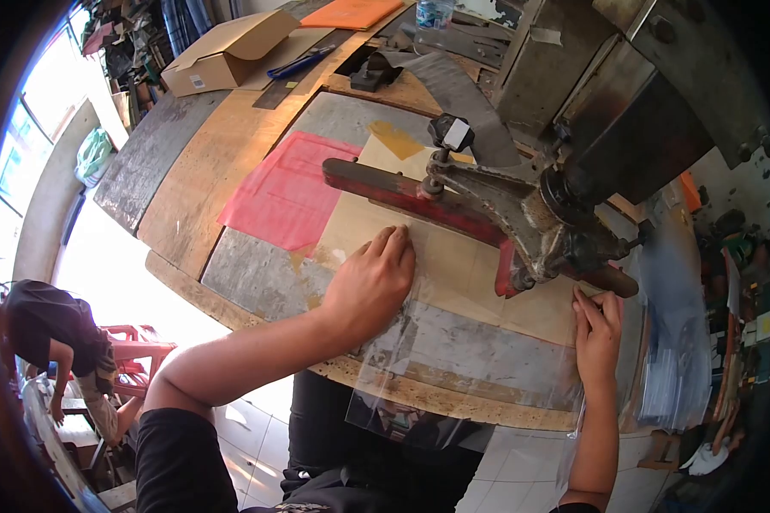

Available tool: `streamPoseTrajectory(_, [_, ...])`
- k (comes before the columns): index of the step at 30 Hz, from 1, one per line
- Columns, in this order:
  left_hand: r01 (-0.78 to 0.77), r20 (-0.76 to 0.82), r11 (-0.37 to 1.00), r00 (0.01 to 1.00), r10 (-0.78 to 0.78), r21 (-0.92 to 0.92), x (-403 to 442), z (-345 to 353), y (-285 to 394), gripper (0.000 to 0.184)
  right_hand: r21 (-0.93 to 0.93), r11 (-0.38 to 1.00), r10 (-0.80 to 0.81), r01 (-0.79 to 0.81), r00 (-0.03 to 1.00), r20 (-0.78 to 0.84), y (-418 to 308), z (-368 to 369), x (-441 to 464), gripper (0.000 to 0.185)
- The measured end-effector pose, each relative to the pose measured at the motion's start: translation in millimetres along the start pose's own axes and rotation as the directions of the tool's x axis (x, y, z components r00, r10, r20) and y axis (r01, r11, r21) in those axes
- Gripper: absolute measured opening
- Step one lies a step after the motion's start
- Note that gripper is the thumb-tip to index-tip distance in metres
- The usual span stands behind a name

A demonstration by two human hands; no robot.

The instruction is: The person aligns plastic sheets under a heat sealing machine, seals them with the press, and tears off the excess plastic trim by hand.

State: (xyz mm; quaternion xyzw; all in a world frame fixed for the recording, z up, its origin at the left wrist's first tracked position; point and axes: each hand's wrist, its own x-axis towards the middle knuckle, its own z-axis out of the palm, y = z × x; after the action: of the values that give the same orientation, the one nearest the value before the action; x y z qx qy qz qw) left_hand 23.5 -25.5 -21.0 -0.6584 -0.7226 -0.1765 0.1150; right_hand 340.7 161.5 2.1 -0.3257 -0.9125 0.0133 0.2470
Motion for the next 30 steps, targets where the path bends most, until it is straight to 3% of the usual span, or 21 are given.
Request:
streamPoseTrajectory(2, [-0.018, -0.019, 0.999, 1.0, 0.018, 0.033, 0.0, -0.9, 0.7, 0.032, 0.054, 0.993, 0.099, -0.101, 0.995, 0.028, -2.2, -0.2, -0.4, 0.027])
streamPoseTrajectory(6, [-0.013, -0.024, 0.999, 1.0, 0.014, 0.05, 0.0, 1.1, 1.6, 0.032, 0.08, 0.99, 0.114, -0.117, 0.993, 0.041, -1.6, -1.0, -0.8, 0.027])
streamPoseTrajectory(17, [0.02, 0.009, 0.999, 1.0, -0.02, 0.039, 1.1, -0.5, 3.4, 0.033, -0.002, 1.0, 0.024, -0.024, 1.0, 0.009, 2.9, -1.8, -1.0, 0.027])
streamPoseTrajectory(24, [0.014, 0.045, 0.998, 0.999, -0.017, 0.054, 3.0, -2.7, 5.0, 0.03, 0.034, 0.997, 0.068, -0.069, 0.997, 0.03, -0.1, -2.8, -0.7, 0.026])
streamPoseTrajectory(30, [0.018, 0.029, 0.998, 0.999, -0.019, 0.06, 3.6, -0.9, 5.4, 0.026, -0.049, 0.999, -0.023, 0.022, 1.0, -0.02, -0.7, -4.7, 0.6, 0.028])
